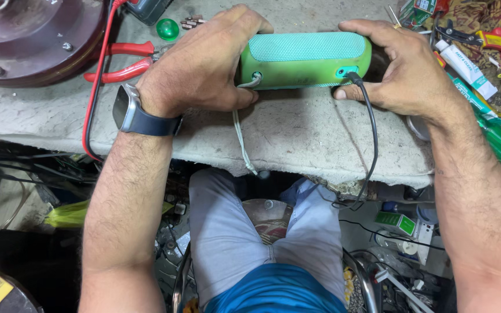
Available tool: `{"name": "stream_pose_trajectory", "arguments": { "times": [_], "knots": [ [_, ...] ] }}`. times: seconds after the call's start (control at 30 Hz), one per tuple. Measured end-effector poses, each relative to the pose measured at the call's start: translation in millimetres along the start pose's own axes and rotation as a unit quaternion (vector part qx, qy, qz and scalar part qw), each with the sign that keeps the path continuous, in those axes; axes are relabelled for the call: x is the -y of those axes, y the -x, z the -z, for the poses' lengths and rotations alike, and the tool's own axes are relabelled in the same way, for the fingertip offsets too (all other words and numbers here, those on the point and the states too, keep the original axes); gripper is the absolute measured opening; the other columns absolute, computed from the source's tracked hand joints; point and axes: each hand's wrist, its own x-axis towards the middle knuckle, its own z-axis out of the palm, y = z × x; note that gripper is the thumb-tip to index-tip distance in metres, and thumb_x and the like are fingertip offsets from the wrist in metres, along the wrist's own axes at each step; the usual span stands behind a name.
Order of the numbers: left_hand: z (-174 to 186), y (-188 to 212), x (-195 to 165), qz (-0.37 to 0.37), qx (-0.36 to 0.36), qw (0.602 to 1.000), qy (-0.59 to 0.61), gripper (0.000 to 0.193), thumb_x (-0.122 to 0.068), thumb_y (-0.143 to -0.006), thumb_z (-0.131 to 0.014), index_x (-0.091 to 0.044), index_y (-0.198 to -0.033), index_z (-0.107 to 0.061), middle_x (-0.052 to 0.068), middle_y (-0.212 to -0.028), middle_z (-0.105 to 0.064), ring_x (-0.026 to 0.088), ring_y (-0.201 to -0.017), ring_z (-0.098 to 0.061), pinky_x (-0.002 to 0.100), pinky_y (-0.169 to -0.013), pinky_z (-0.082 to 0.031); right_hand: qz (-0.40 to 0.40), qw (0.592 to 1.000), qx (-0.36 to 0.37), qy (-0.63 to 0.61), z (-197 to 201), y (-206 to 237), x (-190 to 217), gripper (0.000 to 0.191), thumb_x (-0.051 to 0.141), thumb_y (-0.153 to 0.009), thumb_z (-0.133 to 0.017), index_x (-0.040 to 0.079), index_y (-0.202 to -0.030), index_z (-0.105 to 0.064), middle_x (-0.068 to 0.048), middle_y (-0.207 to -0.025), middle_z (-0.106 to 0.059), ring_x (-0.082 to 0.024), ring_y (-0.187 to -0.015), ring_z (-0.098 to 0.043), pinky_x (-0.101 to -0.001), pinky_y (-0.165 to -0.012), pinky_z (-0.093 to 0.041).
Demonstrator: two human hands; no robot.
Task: The person uses a screwdriver to fasten screws into a green portable speaker, then snaps the mesh cover into place and connects a charging cable. The person handles the speaker, screwdriver, and cable throughout the process.
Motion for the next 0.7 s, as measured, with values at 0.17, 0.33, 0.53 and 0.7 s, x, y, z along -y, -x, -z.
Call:
{"name": "stream_pose_trajectory", "arguments": {
  "times": [0.17,0.33,0.53,0.7],
  "knots": [
    [4,-4,-2,-0.018,-0.016,1.0,0.006,0.079,-0.021,-0.067,-0.097,0.003,-0.131,-0.057,0.021,-0.121,-0.065,0.041,-0.114,-0.064,0.047,-0.095,-0.053,-0.026,0.999,0.001,-0.034,0,1,3,0.089,0.018,-0.071,-0.097,0.006,-0.15,-0.057,-0.016,-0.14,-0.067,-0.024,-0.13,-0.065,-0.0377,-0.112,-0.053],
    [10,-10,-6,0.035,-0.018,0.997,0.061,0.077,-0.019,-0.066,-0.1,0.003,-0.128,-0.06,0.019,-0.119,-0.069,0.033,-0.108,-0.07,0.041,-0.091,-0.058,-0.085,0.988,0.004,-0.13,5,5,-3,0.087,0.014,-0.072,-0.095,0.006,-0.15,-0.056,-0.011,-0.132,-0.07,-0.019,-0.125,-0.066,-0.0346,-0.109,-0.056],
    [13,-13,-11,0.151,-0.02,0.945,0.291,0.077,-0.01,-0.069,-0.094,-0.002,-0.133,-0.051,0.008,-0.121,-0.067,0.015,-0.11,-0.07,0.03,-0.091,-0.064,-0.065,0.969,-0.012,-0.238,17,10,-8,0.081,0.007,-0.077,-0.092,-0.001,-0.15,-0.056,-0.009,-0.127,-0.069,-0.016,-0.12,-0.067,-0.0321,-0.11,-0.056],
    [12,-15,-10,0.101,-0.035,0.932,0.345,0.072,-0.003,-0.078,-0.095,0.0,-0.137,-0.052,0.01,-0.125,-0.071,0.017,-0.12,-0.072,0.035,-0.103,-0.059,-0.061,0.959,-0.042,-0.273,21,8,-6,0.082,0.003,-0.075,-0.092,-0.002,-0.148,-0.056,-0.009,-0.129,-0.069,-0.016,-0.123,-0.067,-0.0313,-0.109,-0.057]
  ]
}}
